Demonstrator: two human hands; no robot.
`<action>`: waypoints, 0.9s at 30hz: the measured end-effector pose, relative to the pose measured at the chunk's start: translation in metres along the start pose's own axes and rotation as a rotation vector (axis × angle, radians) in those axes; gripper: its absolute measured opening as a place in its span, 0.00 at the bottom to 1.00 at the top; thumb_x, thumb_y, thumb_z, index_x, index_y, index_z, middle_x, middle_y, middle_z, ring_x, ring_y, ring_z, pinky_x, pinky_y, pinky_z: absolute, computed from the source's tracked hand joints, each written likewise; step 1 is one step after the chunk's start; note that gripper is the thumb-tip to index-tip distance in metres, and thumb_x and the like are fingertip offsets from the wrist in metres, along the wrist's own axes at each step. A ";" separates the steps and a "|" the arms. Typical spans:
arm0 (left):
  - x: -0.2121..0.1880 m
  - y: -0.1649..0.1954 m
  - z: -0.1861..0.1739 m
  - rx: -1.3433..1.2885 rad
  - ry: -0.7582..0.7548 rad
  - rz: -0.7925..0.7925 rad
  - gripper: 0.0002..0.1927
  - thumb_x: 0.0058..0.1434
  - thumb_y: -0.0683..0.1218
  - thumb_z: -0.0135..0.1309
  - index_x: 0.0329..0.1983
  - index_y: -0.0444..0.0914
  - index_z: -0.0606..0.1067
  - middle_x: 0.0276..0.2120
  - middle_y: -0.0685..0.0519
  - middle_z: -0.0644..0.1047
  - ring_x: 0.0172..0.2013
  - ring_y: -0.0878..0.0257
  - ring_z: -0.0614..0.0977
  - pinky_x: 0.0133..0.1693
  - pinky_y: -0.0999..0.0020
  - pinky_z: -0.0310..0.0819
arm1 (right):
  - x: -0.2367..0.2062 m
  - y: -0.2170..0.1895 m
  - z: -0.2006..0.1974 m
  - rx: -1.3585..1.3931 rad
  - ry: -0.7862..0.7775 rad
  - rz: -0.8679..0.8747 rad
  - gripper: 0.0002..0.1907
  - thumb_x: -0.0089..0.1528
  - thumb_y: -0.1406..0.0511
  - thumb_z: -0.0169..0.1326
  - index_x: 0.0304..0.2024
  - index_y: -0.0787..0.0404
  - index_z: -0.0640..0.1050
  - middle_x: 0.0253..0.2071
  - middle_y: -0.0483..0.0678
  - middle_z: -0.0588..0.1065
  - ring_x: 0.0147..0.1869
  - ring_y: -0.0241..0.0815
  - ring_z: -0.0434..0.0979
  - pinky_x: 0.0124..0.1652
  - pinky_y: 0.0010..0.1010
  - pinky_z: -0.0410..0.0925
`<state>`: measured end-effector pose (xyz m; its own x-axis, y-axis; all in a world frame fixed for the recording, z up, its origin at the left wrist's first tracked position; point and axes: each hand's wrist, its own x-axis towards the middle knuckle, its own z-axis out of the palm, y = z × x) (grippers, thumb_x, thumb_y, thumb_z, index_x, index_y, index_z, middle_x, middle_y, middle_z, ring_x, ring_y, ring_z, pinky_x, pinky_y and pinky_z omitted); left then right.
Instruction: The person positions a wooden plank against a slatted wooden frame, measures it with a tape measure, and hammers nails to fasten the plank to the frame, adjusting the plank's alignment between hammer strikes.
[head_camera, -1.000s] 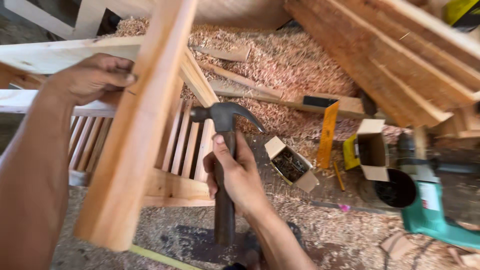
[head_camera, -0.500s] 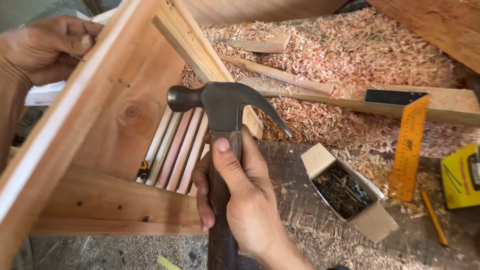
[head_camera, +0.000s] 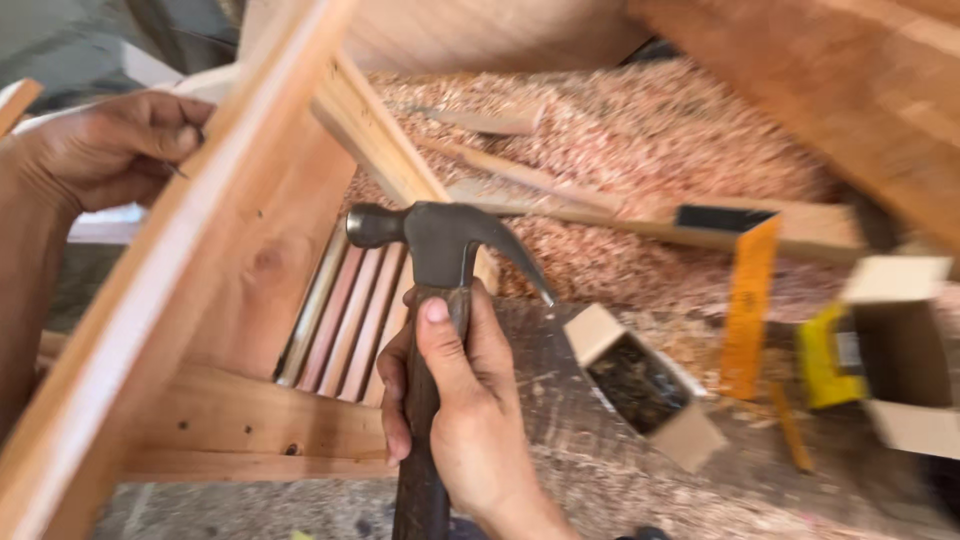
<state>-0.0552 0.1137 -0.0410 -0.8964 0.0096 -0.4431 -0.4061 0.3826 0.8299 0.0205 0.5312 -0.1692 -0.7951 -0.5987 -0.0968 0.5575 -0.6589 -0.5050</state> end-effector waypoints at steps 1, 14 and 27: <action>0.000 0.008 0.005 0.025 0.019 -0.026 0.35 0.57 0.49 0.61 0.66 0.29 0.68 0.45 0.47 0.82 0.39 0.60 0.86 0.42 0.60 0.81 | -0.004 -0.009 0.013 -0.033 0.022 -0.009 0.16 0.72 0.55 0.41 0.49 0.61 0.67 0.23 0.52 0.68 0.14 0.38 0.65 0.14 0.28 0.60; -0.036 0.048 0.011 0.024 -0.066 0.017 0.27 0.54 0.48 0.64 0.56 0.31 0.80 0.43 0.46 0.82 0.41 0.60 0.81 0.46 0.65 0.76 | 0.002 -0.062 0.212 -0.852 0.207 -0.067 0.20 0.68 0.58 0.40 0.50 0.66 0.74 0.24 0.47 0.72 0.18 0.36 0.69 0.17 0.28 0.65; -0.061 0.011 -0.030 0.023 0.030 0.472 0.51 0.46 0.44 0.66 0.75 0.54 0.60 0.55 0.43 0.75 0.49 0.48 0.83 0.52 0.56 0.77 | 0.043 0.025 0.381 -1.742 0.517 -0.182 0.40 0.53 0.68 0.60 0.68 0.56 0.63 0.41 0.56 0.78 0.38 0.51 0.81 0.39 0.41 0.73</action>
<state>-0.0106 0.0896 0.0048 -0.9869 0.1613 -0.0086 0.0513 0.3634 0.9302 0.0916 0.3157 0.1405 -0.9848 -0.1738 0.0010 -0.1210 0.6815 -0.7217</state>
